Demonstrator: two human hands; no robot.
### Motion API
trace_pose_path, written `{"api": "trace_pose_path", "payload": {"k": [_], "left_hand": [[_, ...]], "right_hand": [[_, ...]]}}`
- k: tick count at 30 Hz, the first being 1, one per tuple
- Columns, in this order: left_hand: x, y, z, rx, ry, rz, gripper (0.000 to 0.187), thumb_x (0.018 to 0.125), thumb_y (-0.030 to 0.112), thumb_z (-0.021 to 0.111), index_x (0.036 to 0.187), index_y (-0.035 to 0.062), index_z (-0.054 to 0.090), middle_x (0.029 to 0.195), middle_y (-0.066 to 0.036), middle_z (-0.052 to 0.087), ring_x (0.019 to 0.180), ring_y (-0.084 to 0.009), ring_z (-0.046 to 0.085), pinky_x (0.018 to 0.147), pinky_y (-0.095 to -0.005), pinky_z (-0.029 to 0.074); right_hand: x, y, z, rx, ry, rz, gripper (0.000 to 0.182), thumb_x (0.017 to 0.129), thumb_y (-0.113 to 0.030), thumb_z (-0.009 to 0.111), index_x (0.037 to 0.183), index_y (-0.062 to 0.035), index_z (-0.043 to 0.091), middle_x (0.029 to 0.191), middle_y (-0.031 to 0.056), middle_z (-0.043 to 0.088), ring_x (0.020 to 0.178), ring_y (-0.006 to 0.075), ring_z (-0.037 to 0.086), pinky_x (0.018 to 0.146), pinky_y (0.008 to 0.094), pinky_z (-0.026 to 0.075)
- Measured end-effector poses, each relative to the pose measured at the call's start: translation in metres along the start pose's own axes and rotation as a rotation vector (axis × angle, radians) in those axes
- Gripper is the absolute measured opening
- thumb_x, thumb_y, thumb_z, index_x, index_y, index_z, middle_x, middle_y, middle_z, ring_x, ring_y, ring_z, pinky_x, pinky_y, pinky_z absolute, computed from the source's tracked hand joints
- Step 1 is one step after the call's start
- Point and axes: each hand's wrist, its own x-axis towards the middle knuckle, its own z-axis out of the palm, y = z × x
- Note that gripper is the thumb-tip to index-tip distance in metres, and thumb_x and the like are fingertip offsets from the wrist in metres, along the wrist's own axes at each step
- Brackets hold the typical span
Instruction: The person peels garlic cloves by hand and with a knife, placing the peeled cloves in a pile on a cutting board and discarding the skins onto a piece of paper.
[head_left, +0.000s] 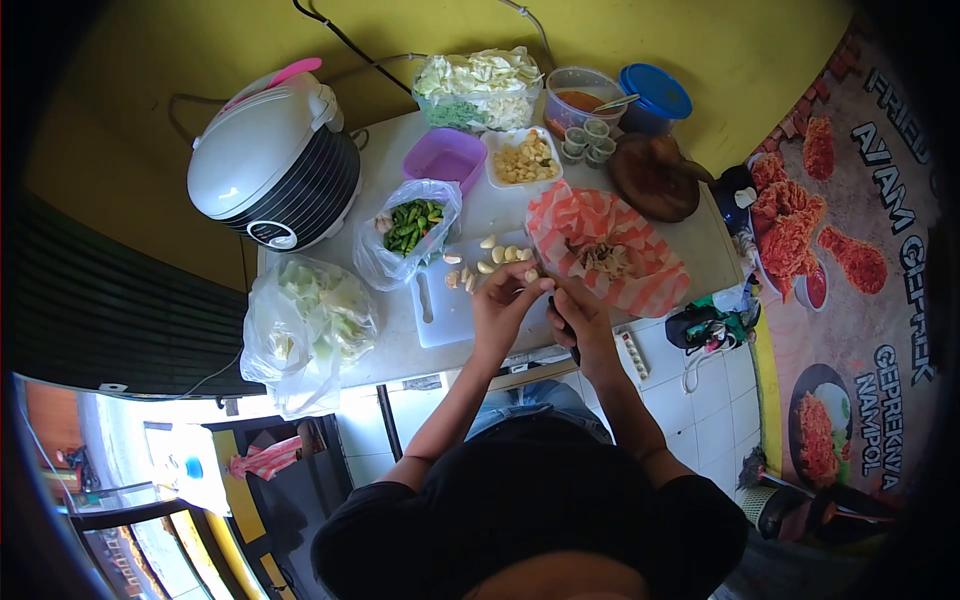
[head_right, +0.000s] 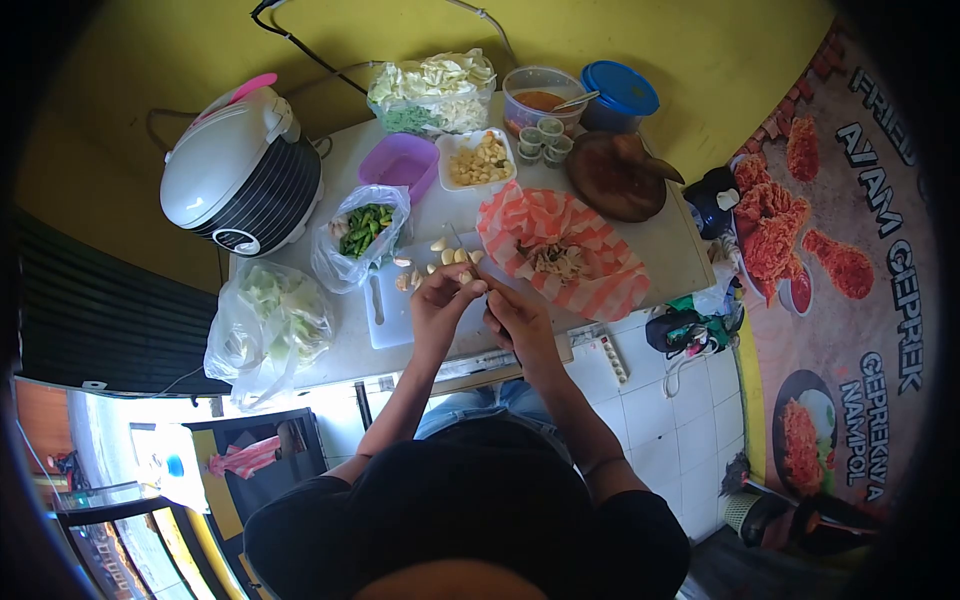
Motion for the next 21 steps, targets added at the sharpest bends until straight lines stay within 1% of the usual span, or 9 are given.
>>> {"api": "trace_pose_path", "payload": {"k": [3,6,9,11,14,15,17,18,21], "left_hand": [[0.003,-0.002,-0.001,-0.082,-0.025,-0.048,0.029,0.087,0.005,0.057,0.115,-0.0031,0.054,0.094,-0.005,0.060,0.087,-0.0106,0.057,0.081,-0.0250,0.048],[0.003,0.002,-0.002,-0.082,-0.066,-0.097,0.029,0.089,0.006,0.055,0.117,-0.0031,0.053,0.096,-0.006,0.060,0.091,-0.0125,0.058,0.083,-0.0254,0.047],[0.004,0.012,0.001,-0.133,-0.089,-0.154,0.032,0.091,0.006,0.051,0.121,-0.0022,0.048,0.100,-0.008,0.060,0.095,-0.0149,0.059,0.085,-0.0261,0.047],[0.003,0.015,0.002,-0.196,-0.077,-0.206,0.032,0.092,0.005,0.049,0.123,-0.0014,0.045,0.104,-0.010,0.059,0.098,-0.0165,0.059,0.087,-0.0266,0.046],[0.004,0.007,-0.002,-0.213,-0.118,-0.208,0.029,0.093,0.010,0.048,0.120,0.0004,0.045,0.108,-0.010,0.059,0.098,-0.0170,0.060,0.088,-0.0266,0.046],[0.004,0.002,-0.005,-0.210,-0.150,-0.222,0.027,0.093,0.009,0.047,0.119,0.0007,0.045,0.110,-0.011,0.058,0.099,-0.0174,0.059,0.089,-0.0268,0.046],[0.005,-0.005,-0.011,-0.206,-0.213,-0.251,0.024,0.093,0.008,0.046,0.117,0.0012,0.045,0.116,-0.013,0.055,0.102,-0.0182,0.057,0.090,-0.0271,0.045],[0.006,-0.002,-0.011,-0.213,-0.210,-0.278,0.024,0.094,0.008,0.046,0.117,0.0013,0.045,0.115,-0.012,0.056,0.103,-0.0181,0.057,0.091,-0.0268,0.044],[0.007,0.005,-0.010,-0.247,-0.198,-0.359,0.027,0.094,0.011,0.046,0.119,0.0024,0.046,0.116,-0.011,0.055,0.102,-0.0167,0.057,0.092,-0.0260,0.044]], "right_hand": [[-0.001,-0.004,-0.003,0.192,-0.017,0.086,0.044,0.094,-0.030,0.048,0.131,-0.0070,0.044,0.066,-0.0046,0.039,0.048,0.0008,0.031,0.043,0.0150,0.026],[0.000,-0.003,-0.005,0.257,-0.021,0.086,0.040,0.094,-0.031,0.047,0.127,-0.0071,0.047,0.066,-0.0046,0.039,0.047,0.0011,0.032,0.043,0.0155,0.026],[0.004,-0.003,-0.011,0.302,0.029,0.106,0.025,0.094,-0.034,0.045,0.104,-0.0117,0.050,0.064,-0.0046,0.038,0.044,0.0021,0.030,0.041,0.0170,0.025],[0.004,-0.005,-0.015,0.280,0.032,0.102,0.025,0.094,-0.034,0.046,0.103,-0.0119,0.050,0.064,-0.0047,0.038,0.044,0.0022,0.030,0.041,0.0172,0.025],[0.004,-0.008,-0.016,0.239,0.056,0.094,0.024,0.094,-0.035,0.046,0.102,-0.0122,0.050,0.064,-0.0050,0.038,0.044,0.0023,0.030,0.041,0.0173,0.025],[0.004,-0.009,-0.017,0.223,0.067,0.092,0.024,0.094,-0.035,0.045,0.102,-0.0123,0.050,0.064,-0.0051,0.038,0.044,0.0024,0.030,0.040,0.0172,0.025],[0.007,-0.010,-0.023,0.233,0.089,0.037,0.024,0.094,-0.034,0.046,0.102,-0.0119,0.050,0.064,-0.0051,0.038,0.044,0.0023,0.030,0.040,0.0172,0.025],[0.009,-0.012,-0.027,0.238,0.100,0.009,0.024,0.094,-0.034,0.046,0.102,-0.0118,0.050,0.063,-0.0050,0.037,0.045,0.0023,0.031,0.040,0.0171,0.024],[0.014,-0.024,-0.036,0.168,0.183,-0.125,0.033,0.094,-0.033,0.047,0.111,-0.0057,0.054,0.065,-0.0040,0.042,0.045,0.0019,0.032,0.041,0.0167,0.025]]}}
